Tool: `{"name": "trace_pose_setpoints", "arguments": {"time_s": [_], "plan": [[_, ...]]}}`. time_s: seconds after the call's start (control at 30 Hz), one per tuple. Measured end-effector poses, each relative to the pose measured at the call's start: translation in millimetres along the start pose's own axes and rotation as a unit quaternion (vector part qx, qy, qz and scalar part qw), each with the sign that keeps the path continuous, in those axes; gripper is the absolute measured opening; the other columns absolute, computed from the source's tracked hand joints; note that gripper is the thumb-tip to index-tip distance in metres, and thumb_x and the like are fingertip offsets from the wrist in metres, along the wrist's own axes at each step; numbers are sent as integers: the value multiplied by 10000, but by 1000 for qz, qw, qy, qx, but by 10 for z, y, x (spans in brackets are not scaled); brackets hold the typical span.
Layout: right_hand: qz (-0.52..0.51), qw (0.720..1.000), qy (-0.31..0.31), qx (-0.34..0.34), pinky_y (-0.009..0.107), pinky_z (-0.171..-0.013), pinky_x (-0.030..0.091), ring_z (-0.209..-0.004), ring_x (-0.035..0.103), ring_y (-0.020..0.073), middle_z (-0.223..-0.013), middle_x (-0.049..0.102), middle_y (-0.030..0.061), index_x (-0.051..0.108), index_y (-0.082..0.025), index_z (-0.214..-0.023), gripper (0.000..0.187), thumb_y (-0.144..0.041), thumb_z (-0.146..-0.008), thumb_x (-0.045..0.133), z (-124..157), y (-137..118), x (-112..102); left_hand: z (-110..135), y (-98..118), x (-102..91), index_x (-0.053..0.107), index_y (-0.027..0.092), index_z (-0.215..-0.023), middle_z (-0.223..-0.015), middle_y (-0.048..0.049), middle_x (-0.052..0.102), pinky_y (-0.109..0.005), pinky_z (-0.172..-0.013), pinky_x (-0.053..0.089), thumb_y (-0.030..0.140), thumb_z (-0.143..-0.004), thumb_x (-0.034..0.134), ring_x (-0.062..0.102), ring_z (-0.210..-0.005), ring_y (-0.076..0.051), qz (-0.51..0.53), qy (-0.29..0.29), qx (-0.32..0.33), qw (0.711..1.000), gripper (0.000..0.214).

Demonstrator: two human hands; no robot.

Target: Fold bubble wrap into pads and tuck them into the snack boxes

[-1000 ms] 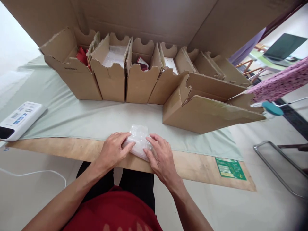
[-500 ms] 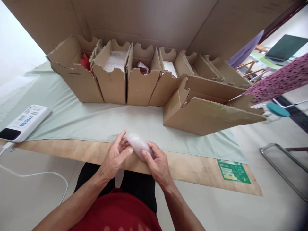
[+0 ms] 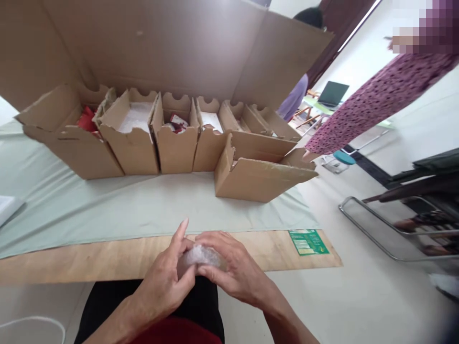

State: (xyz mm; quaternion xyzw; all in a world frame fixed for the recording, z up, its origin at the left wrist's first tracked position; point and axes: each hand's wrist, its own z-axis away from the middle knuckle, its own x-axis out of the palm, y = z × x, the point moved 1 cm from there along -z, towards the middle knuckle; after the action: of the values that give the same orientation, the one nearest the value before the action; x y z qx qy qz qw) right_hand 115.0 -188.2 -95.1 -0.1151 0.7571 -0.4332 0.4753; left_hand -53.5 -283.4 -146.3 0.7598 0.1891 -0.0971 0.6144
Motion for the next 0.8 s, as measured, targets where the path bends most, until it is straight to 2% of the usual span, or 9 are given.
{"name": "trace_pose_setpoints", "arguments": {"time_s": [0.17, 0.23, 0.3, 0.4, 0.47, 0.57, 0.63, 0.73, 0.8], "plan": [[52, 998, 33, 5, 352, -857, 558, -944, 676, 213, -1008, 719, 42, 686, -233, -991, 63, -236, -935, 657, 124, -7, -247, -107, 85, -46, 122, 342, -1631, -1169, -73, 730, -404, -922, 611, 242, -927, 613, 730, -1053, -237, -63, -28, 53, 996, 865], [54, 996, 67, 20, 320, -762, 553, -836, 670, 198, -915, 713, 21, 681, -237, -950, 33, -243, -918, 677, 194, -25, -528, -218, 190, -144, 167, 338, -1624, -1300, -110, 689, -434, -940, 605, 293, -915, 636, 694, -1162, -279, -106, -16, 73, 992, 851], [77, 982, 166, 46, 314, -699, 540, -775, 660, 198, -879, 710, 13, 693, -250, -938, 73, -309, -901, 716, 252, -52, -939, -407, 330, -229, 232, 316, -1608, -1372, -132, 647, -467, -976, 585, 314, -927, 623, 646, -1240, -305, -144, 25, 105, 984, 785], [183, 892, 404, 82, 343, -656, 501, -674, 598, 196, -800, 677, 9, 724, -270, -958, 193, -419, -847, 776, 246, -83, -1667, -866, 556, -243, 351, 287, -1553, -1427, -138, 595, -510, -1078, 511, 269, -950, 593, 570, -1330, -308, -191, 93, 182, 960, 650], [258, 834, 479, 92, 354, -664, 476, -673, 565, 195, -800, 665, 33, 731, -249, -935, 218, -427, -822, 787, 124, -67, -2084, -1254, 665, -165, 387, 252, -1528, -1488, -146, 542, -535, -1148, 439, 227, -944, 593, 486, -1418, -318, -215, 117, 236, 940, 620], [362, 818, 427, 134, 360, -695, 460, -716, 581, 213, -785, 667, 61, 736, -190, -893, 207, -370, -797, 770, -204, 52, -2472, -1788, 719, 23, 427, 173, -1493, -1514, -174, 522, -574, -1173, 389, 169, -915, 599, 413, -1475, -354, -245, 124, 272, 922, 603], [434, 805, 360, 184, 356, -704, 448, -756, 615, 240, -798, 691, 78, 751, -161, -921, 224, -344, -789, 752, -429, 172, -2575, -1997, 700, 148, 523, 125, -1392, -1360, -176, 642, -585, -1141, 417, 115, -892, 592, 471, -1424, -370, -257, 110, 285, 917, 506], [529, 767, 255, 258, 339, -686, 426, -851, 665, 288, -915, 743, 116, 763, -165, -1002, 254, -336, -827, 693, -692, 335, -2587, -2050, 649, 273, 660, 131, -1121, -1010, -110, 741, -572, -1109, 451, 7, -870, 543, 522, -1365, -370, -260, 89, 311, 910, 304], [564, 749, 186, 293, 332, -672, 414, -905, 684, 310, -985, 760, 134, 758, -170, -1043, 267, -336, -871, 640, -823, 395, -2564, -2000, 625, 305, 681, 142, -1009, -937, -89, 735, -580, -1105, 454, -40, -860, 521, 491, -1388, -383, -263, 87, 321, 906, 285]]}}
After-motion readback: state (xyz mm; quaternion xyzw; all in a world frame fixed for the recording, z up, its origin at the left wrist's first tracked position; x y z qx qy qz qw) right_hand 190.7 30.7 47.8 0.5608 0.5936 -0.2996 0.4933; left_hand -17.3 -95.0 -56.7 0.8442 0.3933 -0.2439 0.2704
